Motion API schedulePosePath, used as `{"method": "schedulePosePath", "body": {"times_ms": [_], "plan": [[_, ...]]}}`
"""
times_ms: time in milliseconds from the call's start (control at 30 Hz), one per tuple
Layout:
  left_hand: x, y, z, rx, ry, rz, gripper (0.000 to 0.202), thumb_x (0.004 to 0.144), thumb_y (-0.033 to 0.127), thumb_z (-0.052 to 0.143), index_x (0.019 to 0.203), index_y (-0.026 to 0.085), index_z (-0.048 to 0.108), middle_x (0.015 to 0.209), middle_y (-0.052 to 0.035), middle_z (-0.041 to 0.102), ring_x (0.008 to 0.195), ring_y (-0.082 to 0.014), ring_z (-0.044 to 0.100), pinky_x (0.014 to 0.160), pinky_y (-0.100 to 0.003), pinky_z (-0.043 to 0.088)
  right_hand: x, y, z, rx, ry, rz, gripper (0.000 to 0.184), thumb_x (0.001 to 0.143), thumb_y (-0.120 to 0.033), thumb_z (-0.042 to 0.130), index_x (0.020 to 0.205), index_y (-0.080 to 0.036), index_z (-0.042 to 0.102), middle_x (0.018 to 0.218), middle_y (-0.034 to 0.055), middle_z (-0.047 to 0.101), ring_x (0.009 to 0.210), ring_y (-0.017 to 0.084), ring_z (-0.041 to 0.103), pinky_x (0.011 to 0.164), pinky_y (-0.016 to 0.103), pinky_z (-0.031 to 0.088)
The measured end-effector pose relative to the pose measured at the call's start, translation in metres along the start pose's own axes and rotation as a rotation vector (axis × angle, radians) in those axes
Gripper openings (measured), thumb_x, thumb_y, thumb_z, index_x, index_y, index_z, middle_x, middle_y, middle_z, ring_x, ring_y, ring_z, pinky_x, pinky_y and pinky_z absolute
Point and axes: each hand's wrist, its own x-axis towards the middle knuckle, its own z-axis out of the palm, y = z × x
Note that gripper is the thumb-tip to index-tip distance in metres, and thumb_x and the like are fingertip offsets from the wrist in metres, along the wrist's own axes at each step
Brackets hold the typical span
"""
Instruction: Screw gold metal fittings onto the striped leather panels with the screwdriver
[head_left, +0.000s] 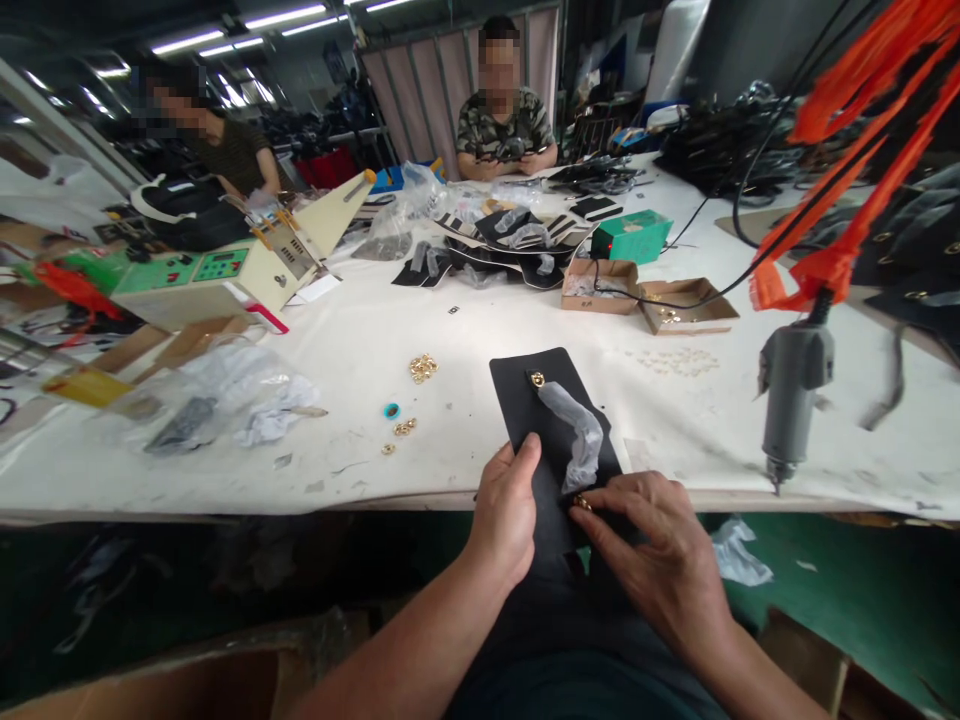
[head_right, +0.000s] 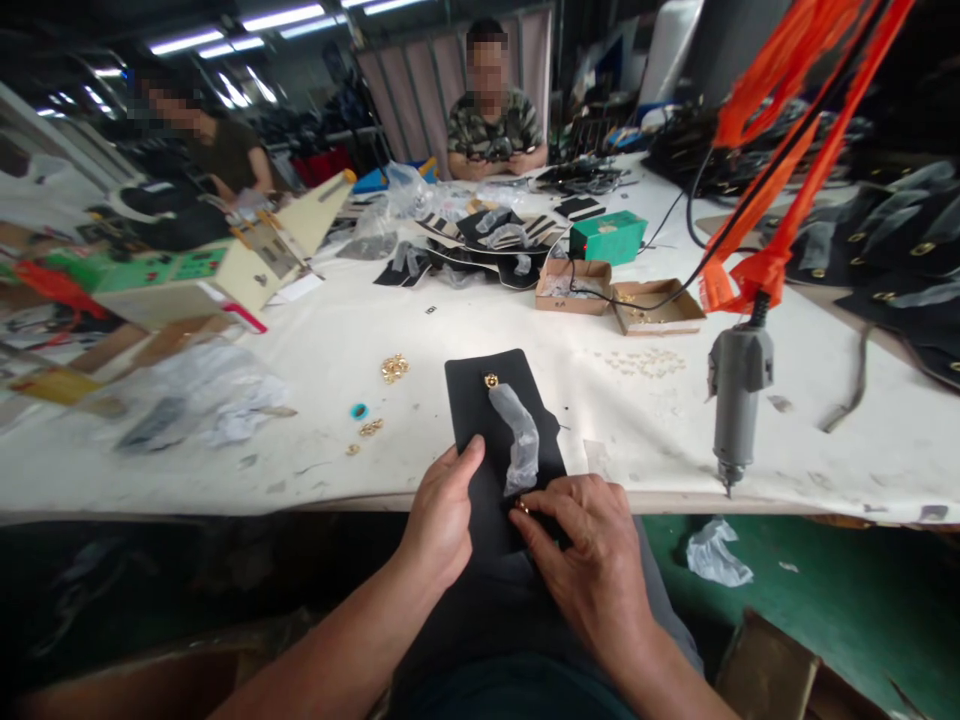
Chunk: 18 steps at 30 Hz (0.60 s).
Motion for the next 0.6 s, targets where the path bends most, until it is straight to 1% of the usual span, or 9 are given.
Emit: {"method": "schedulePosePath", "body": {"times_ms": [100,200,300,433,533,600], "plan": [[0.000,-0.002,0.000,-0.020,-0.047,-0.057,0.048,0.087,0.050,0.083,0.119,0.014,0.079,0.115,-0.0122,0.081,0.113,-0.0331,0.072,0.103,-0.041,0.053,-0.001,0.003,0.000,-0.040,-0.007,-0.047,0.006,0.101,-0.025,0.075,0.107,-0.027,0.074,0.094,0.0028,0.072,0.085,0.023,0.066,0.082,0.042,0.043],[0.001,-0.008,-0.003,0.063,-0.108,-0.113,0.044,0.086,0.048,0.083,0.114,0.014,0.081,0.106,-0.0108,0.082,0.103,-0.0322,0.074,0.096,-0.040,0.054,-0.001,0.008,0.000,-0.056,-0.027,-0.072,0.007,0.102,-0.023,0.074,0.108,-0.025,0.074,0.094,0.0029,0.071,0.085,0.023,0.066,0.080,0.041,0.041],[0.004,-0.015,-0.009,0.176,-0.120,-0.085,0.036,0.087,0.049,0.080,0.103,0.016,0.081,0.096,-0.0077,0.081,0.096,-0.0301,0.072,0.091,-0.037,0.053,0.000,0.011,0.000,-0.044,-0.046,-0.093,0.008,0.102,-0.020,0.072,0.109,-0.024,0.073,0.094,0.0034,0.070,0.086,0.023,0.065,0.079,0.040,0.042],[0.007,-0.018,-0.015,0.324,-0.132,-0.023,0.033,0.089,0.051,0.076,0.088,0.018,0.077,0.088,-0.0054,0.075,0.090,-0.0271,0.066,0.083,-0.033,0.050,0.001,0.014,0.000,-0.028,-0.090,-0.119,0.011,0.103,-0.017,0.070,0.112,-0.022,0.072,0.096,0.0046,0.070,0.089,0.024,0.063,0.081,0.040,0.044],[0.009,-0.017,-0.015,0.377,-0.129,-0.003,0.032,0.091,0.049,0.074,0.083,0.018,0.073,0.082,-0.0045,0.071,0.085,-0.0248,0.063,0.077,-0.031,0.049,0.002,0.015,0.000,-0.017,-0.099,-0.121,0.012,0.103,-0.018,0.069,0.113,-0.023,0.072,0.098,0.0046,0.070,0.090,0.024,0.064,0.081,0.040,0.045],[0.009,-0.016,-0.013,0.363,-0.122,0.009,0.032,0.091,0.048,0.073,0.084,0.017,0.072,0.082,-0.0042,0.070,0.085,-0.0244,0.063,0.077,-0.031,0.049,0.001,0.015,0.001,-0.005,-0.078,-0.112,0.009,0.104,-0.021,0.070,0.112,-0.023,0.072,0.098,0.0042,0.070,0.089,0.023,0.064,0.081,0.040,0.045]]}}
